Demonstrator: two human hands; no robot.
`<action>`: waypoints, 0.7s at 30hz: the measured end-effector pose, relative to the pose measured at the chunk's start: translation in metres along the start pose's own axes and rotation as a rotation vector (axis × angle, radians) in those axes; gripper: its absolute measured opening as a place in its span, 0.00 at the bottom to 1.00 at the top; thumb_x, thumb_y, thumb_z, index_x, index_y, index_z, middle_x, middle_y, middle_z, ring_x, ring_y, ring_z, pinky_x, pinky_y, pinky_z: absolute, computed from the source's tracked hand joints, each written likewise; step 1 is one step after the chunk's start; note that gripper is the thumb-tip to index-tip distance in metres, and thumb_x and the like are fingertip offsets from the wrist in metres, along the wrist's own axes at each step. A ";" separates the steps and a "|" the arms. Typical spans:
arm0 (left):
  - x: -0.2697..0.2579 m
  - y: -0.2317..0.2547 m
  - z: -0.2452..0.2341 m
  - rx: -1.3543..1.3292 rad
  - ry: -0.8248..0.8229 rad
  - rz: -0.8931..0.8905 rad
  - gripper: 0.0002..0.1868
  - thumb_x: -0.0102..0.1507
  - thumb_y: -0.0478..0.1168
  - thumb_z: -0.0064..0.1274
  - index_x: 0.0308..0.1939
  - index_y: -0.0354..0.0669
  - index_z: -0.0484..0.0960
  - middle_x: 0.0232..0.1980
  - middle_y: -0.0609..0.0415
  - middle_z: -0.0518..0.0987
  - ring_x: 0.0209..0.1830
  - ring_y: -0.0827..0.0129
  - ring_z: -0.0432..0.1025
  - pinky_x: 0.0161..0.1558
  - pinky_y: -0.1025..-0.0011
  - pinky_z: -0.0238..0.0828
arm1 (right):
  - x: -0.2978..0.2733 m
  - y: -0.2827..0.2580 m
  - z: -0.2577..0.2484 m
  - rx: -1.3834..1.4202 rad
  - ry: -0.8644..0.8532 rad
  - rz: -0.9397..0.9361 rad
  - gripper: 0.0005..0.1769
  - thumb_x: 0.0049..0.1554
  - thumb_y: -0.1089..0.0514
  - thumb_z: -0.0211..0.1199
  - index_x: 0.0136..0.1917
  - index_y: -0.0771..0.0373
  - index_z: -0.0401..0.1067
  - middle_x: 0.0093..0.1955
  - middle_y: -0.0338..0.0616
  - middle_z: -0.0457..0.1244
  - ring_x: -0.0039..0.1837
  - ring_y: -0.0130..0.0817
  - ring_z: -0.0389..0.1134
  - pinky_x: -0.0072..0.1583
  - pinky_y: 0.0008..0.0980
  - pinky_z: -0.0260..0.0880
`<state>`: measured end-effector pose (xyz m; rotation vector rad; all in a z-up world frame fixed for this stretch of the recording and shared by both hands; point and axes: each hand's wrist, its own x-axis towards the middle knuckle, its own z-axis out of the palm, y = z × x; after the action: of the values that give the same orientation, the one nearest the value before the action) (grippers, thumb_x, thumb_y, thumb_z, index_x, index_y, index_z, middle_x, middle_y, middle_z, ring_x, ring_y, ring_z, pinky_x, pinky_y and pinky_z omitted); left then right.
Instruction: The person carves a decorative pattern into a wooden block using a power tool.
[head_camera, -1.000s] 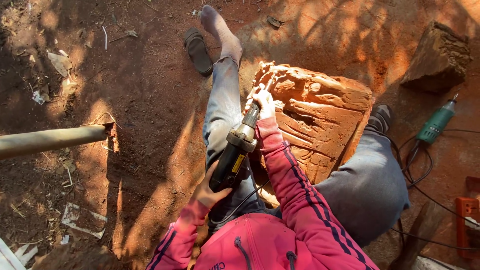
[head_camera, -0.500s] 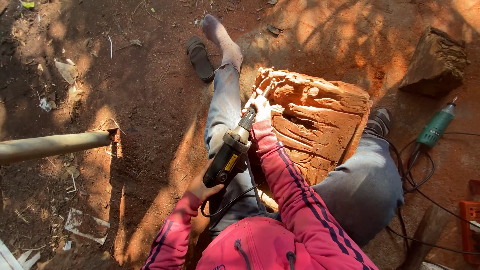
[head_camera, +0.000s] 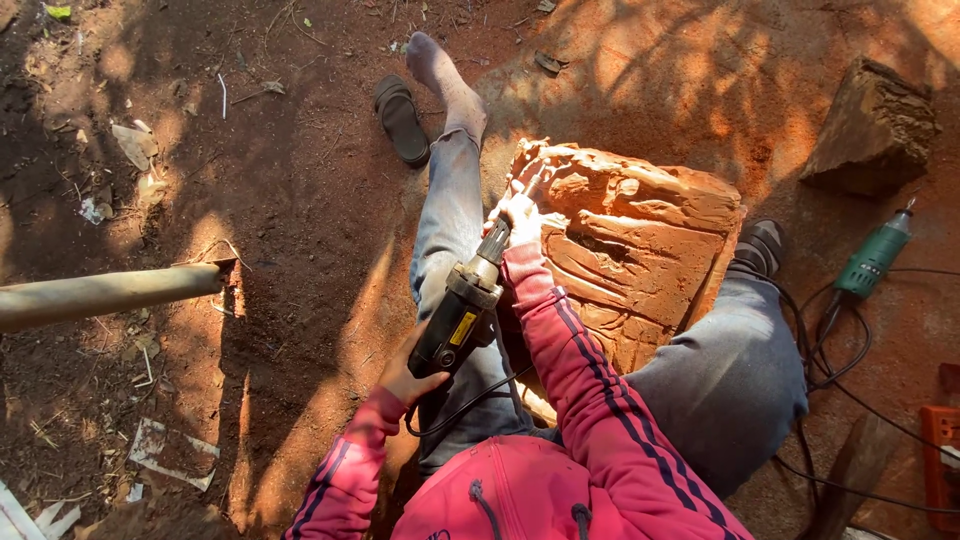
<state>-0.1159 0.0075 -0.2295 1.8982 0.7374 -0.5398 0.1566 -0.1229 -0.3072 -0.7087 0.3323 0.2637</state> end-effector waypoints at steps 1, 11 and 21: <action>0.000 -0.001 0.001 0.001 -0.001 0.000 0.58 0.43 0.52 0.78 0.74 0.87 0.64 0.67 0.47 0.78 0.66 0.49 0.73 0.65 0.58 0.71 | 0.007 0.007 -0.007 0.001 0.002 -0.001 0.14 0.56 0.65 0.66 0.48 0.55 0.62 0.34 0.61 0.68 0.31 0.49 0.74 0.34 0.42 0.80; -0.021 0.017 0.001 -0.140 0.060 0.039 0.58 0.43 0.49 0.78 0.75 0.77 0.66 0.69 0.43 0.76 0.70 0.48 0.70 0.69 0.54 0.65 | 0.007 0.008 0.003 0.045 0.021 0.107 0.16 0.55 0.65 0.68 0.49 0.52 0.63 0.33 0.57 0.68 0.29 0.46 0.73 0.33 0.44 0.79; -0.009 0.006 0.010 0.006 0.082 0.027 0.59 0.43 0.53 0.79 0.75 0.83 0.65 0.67 0.40 0.77 0.68 0.43 0.71 0.69 0.52 0.65 | 0.009 -0.009 0.000 0.045 0.022 0.079 0.15 0.54 0.65 0.67 0.47 0.54 0.63 0.33 0.57 0.69 0.29 0.46 0.73 0.33 0.43 0.78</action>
<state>-0.1184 -0.0058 -0.2236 1.9425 0.7624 -0.4498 0.1676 -0.1281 -0.3051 -0.6556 0.3865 0.3224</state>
